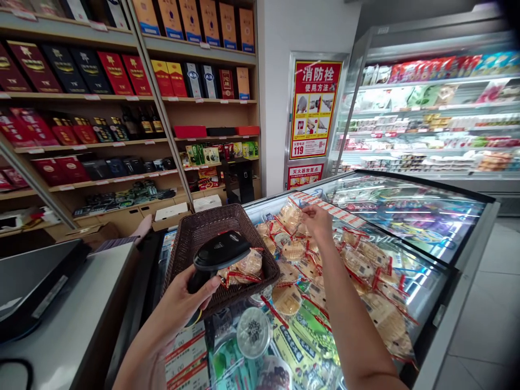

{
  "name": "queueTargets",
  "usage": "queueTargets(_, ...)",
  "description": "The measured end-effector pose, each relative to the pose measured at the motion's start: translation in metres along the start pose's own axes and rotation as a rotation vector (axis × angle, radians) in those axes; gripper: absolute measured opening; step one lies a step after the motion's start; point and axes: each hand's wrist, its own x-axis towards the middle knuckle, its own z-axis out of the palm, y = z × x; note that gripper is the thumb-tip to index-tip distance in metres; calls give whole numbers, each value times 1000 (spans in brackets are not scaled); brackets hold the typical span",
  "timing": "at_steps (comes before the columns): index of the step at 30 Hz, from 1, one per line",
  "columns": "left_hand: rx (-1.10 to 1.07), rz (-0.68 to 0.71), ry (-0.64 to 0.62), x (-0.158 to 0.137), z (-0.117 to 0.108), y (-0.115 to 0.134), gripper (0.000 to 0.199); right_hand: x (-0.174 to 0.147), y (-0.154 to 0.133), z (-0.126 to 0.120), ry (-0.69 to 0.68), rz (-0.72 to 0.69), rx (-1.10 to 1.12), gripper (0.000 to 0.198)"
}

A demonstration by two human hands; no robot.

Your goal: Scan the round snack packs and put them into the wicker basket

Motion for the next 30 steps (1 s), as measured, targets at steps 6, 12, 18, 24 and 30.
queueTargets(6, 9, 0, 46, 1, 0, 0, 48, -28, -39, -3, -224, -16, 542, 30)
queueTargets(12, 52, 18, 74, -1, 3, 3, 49, -45, -59, -2, -399, -12, 614, 34)
queueTargets(18, 17, 22, 154, 2, 4, 2, 51, -50, -55, 18, -422, 43, 588, 33)
queueTargets(24, 17, 1, 210, 5, -3, -7, 51, -60, -59, 42, -644, -17, 611, 23)
queueTargets(30, 24, 6, 186, 9, -5, -11, 50, -21, -19, 3, -144, 32, -359, 39)
